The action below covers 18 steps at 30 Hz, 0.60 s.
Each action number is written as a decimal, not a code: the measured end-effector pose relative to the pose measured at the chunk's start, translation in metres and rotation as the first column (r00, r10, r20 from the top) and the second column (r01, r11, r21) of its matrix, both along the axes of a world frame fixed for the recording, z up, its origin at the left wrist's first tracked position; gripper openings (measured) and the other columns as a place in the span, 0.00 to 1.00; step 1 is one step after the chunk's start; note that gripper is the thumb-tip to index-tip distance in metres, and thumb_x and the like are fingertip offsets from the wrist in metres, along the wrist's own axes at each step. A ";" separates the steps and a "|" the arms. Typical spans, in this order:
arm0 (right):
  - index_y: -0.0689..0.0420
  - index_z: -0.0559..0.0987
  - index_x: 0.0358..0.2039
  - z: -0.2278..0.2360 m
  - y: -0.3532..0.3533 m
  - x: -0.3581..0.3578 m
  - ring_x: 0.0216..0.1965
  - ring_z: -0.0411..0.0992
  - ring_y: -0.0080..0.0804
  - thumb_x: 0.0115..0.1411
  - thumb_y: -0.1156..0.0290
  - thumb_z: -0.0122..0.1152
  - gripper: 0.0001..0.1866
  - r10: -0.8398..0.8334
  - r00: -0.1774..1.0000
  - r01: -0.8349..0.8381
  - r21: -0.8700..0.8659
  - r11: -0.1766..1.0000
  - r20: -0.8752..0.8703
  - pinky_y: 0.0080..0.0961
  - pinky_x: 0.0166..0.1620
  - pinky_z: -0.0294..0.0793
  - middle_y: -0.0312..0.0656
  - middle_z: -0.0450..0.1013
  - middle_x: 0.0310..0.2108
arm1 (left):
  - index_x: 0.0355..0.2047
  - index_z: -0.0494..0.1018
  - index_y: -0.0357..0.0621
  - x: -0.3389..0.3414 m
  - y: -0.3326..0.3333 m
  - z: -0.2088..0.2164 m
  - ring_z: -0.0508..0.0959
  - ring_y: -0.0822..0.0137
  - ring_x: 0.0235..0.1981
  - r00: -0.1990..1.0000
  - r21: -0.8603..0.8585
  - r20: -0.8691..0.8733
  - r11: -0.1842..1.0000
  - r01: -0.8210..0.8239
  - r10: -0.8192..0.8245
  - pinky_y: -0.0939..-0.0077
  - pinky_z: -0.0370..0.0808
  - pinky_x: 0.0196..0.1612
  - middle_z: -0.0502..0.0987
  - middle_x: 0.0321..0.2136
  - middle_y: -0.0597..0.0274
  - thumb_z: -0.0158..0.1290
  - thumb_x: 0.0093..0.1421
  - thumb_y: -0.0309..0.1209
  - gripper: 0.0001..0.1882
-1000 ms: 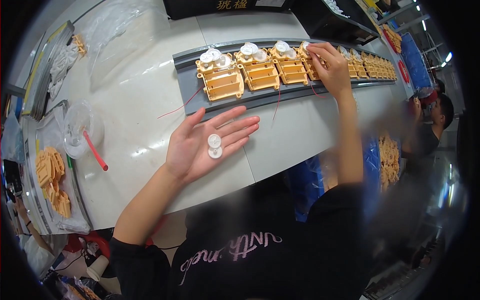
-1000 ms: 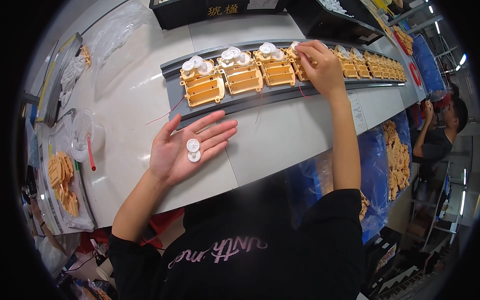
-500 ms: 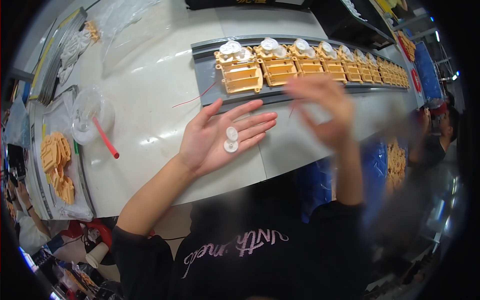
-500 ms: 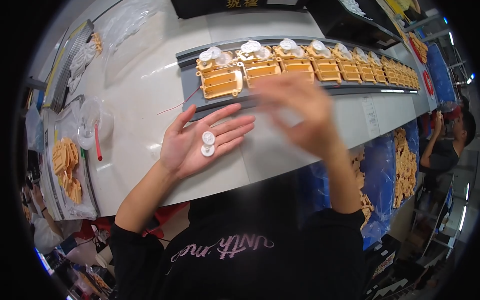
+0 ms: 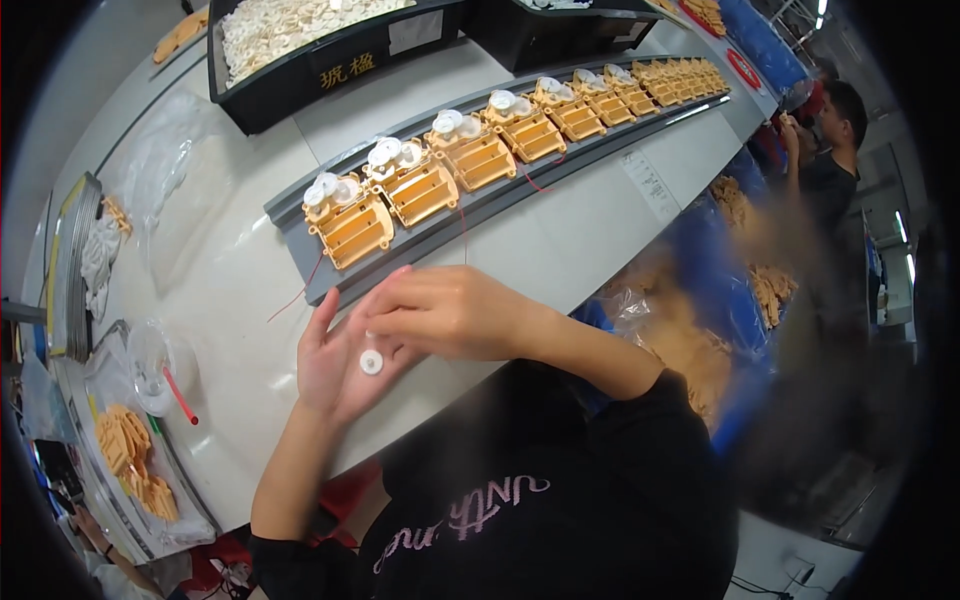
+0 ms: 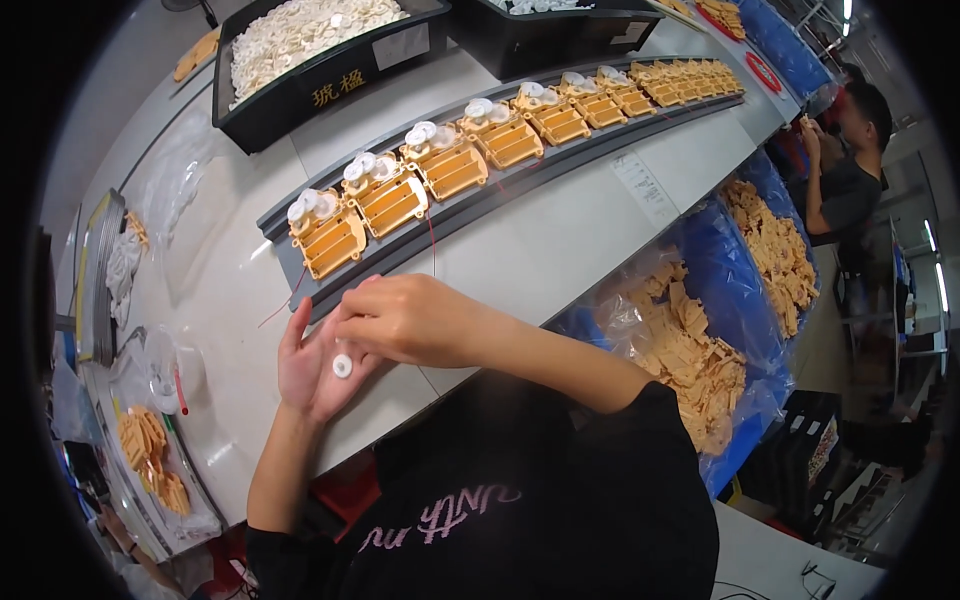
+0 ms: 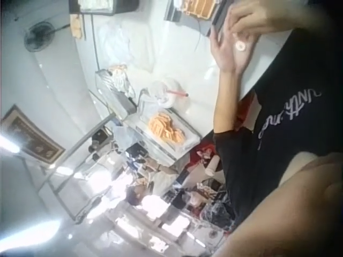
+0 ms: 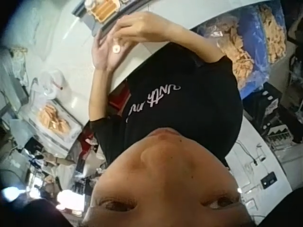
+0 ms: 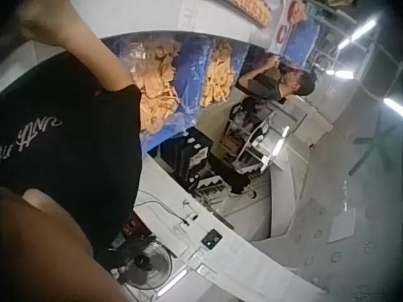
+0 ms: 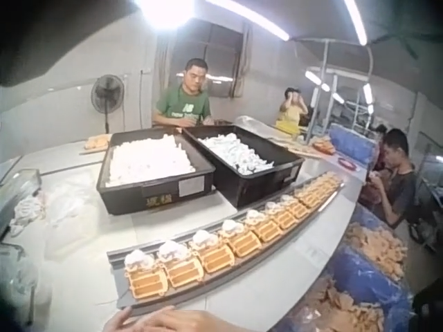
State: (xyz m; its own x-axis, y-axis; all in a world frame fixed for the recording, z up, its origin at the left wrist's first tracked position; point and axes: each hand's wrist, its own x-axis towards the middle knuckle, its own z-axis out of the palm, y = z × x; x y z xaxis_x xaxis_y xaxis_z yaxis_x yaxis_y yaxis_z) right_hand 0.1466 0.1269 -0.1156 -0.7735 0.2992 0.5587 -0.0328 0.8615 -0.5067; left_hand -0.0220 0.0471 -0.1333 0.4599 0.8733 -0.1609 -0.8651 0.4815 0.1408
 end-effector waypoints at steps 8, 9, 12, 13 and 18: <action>0.59 0.82 0.37 0.032 0.107 0.097 0.37 0.76 0.30 0.52 0.82 0.61 0.11 -0.665 0.677 0.727 0.143 0.672 -0.315 0.22 0.41 0.74 0.41 0.78 0.36 | 0.65 0.45 0.34 0.001 0.003 0.004 0.51 0.46 0.66 0.998 -0.041 -0.056 0.999 -0.034 0.031 0.56 0.50 0.67 0.51 0.63 0.35 0.37 0.65 0.50 0.38; 0.60 0.82 0.38 0.026 0.127 0.113 0.38 0.76 0.29 0.53 0.81 0.61 0.10 -0.741 0.606 0.788 0.095 0.608 -0.288 0.22 0.41 0.74 0.40 0.78 0.37 | 0.65 0.45 0.34 0.003 0.005 0.005 0.51 0.46 0.66 0.998 -0.039 -0.060 0.999 -0.036 0.033 0.56 0.50 0.67 0.51 0.63 0.35 0.37 0.65 0.50 0.38; 0.60 0.82 0.37 0.007 0.171 0.138 0.38 0.76 0.29 0.54 0.80 0.61 0.10 -0.768 0.610 0.793 0.147 0.592 -0.196 0.21 0.41 0.75 0.40 0.78 0.37 | 0.64 0.45 0.33 0.001 0.006 0.003 0.51 0.46 0.65 0.998 -0.030 -0.056 0.999 -0.026 0.025 0.56 0.49 0.67 0.51 0.62 0.35 0.37 0.65 0.50 0.38; 0.60 0.82 0.37 0.001 0.181 0.141 0.38 0.76 0.29 0.54 0.80 0.61 0.10 -0.763 0.615 0.788 0.144 0.598 -0.197 0.21 0.41 0.75 0.40 0.78 0.37 | 0.64 0.46 0.33 0.000 0.007 0.003 0.51 0.46 0.65 0.998 -0.031 -0.052 0.999 -0.026 0.024 0.56 0.49 0.67 0.51 0.62 0.35 0.37 0.65 0.50 0.38; 0.60 0.82 0.37 -0.007 0.191 0.131 0.38 0.76 0.29 0.55 0.78 0.61 0.09 -0.746 0.655 0.754 0.163 0.636 -0.119 0.20 0.40 0.75 0.41 0.78 0.36 | 0.63 0.47 0.31 -0.003 0.006 0.003 0.52 0.46 0.65 0.999 -0.054 0.005 0.997 -0.053 0.054 0.56 0.49 0.67 0.52 0.61 0.34 0.35 0.65 0.47 0.36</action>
State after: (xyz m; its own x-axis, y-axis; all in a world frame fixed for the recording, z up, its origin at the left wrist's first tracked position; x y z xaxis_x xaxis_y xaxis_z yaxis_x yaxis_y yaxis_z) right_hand 0.2773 0.3183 -0.1222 -0.3071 0.6577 0.6878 0.6512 0.6723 -0.3521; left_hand -0.0249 0.0533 -0.1308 0.4137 0.8868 -0.2059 -0.8906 0.4411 0.1105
